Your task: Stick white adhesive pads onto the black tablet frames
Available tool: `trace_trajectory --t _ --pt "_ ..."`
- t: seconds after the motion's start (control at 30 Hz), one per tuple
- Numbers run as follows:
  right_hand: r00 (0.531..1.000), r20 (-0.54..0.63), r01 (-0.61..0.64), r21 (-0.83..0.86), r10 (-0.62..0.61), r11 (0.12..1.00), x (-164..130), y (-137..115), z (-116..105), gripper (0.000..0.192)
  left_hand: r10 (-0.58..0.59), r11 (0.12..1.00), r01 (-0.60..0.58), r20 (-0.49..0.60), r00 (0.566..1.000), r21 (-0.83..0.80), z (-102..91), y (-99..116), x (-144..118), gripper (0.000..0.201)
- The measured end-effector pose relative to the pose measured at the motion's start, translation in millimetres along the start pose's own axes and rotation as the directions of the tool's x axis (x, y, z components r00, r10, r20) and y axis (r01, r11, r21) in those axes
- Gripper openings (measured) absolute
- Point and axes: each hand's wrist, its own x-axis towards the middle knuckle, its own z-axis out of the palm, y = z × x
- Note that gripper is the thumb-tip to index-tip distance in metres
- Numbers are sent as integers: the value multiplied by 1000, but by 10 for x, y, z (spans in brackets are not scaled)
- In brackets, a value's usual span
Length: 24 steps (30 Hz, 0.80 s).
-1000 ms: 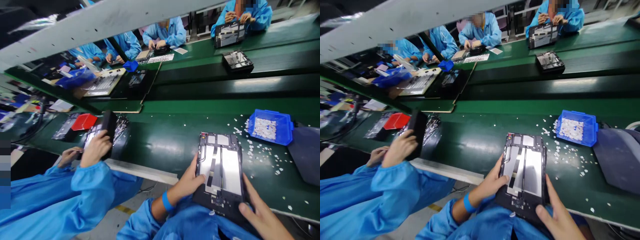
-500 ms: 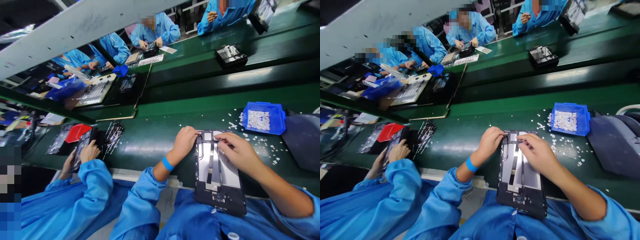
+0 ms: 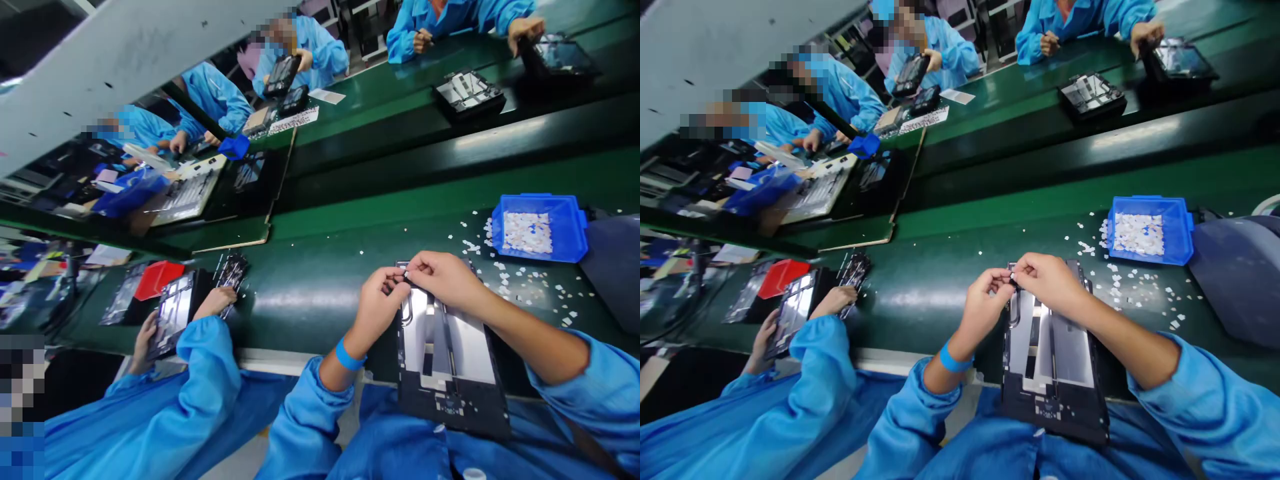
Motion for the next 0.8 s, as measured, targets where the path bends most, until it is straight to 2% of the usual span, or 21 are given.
trace_trajectory --t 0.07,0.13,0.2,0.27,0.37,0.47,0.53,0.6,0.67,0.73,0.8 --pt "999 -15 35 -48 -35 998 -17 7 19 11 -56 998 56 -29 998 10 29 31 -20 15" --pt "987 -87 122 -154 -136 981 -50 25 57 10 -104 994 103 -54 993 -23 51 41 -22 10" --pt "948 -140 229 -318 -285 920 -103 54 106 15 -124 991 121 -58 991 -53 59 37 -28 9" --pt "903 -125 315 -456 -411 832 -162 85 146 24 -94 995 92 -69 993 -21 50 28 -49 7" --pt "864 -76 383 -542 -498 748 -217 121 159 30 91 979 -71 -100 991 191 8 24 -106 6" --pt "838 -56 421 -566 -543 709 -221 146 129 29 326 847 -275 -36 945 455 -39 36 -160 6" --pt "805 -52 457 -580 -590 674 -213 159 126 27 401 762 -345 19 916 548 -54 51 -182 8" --pt "776 -66 470 -602 -628 645 -206 159 157 26 421 738 -367 38 906 566 -50 73 -191 9" --pt "778 -101 435 -627 -621 647 -201 135 200 25 408 764 -363 36 912 534 -32 101 -192 10" --pt "809 -138 368 -638 -571 676 -195 97 186 23 356 821 -322 19 934 471 -11 129 -185 11" --pt "847 -181 287 -635 -499 717 -196 80 23 19 241 903 -220 -10 971 368 2 146 -166 9"
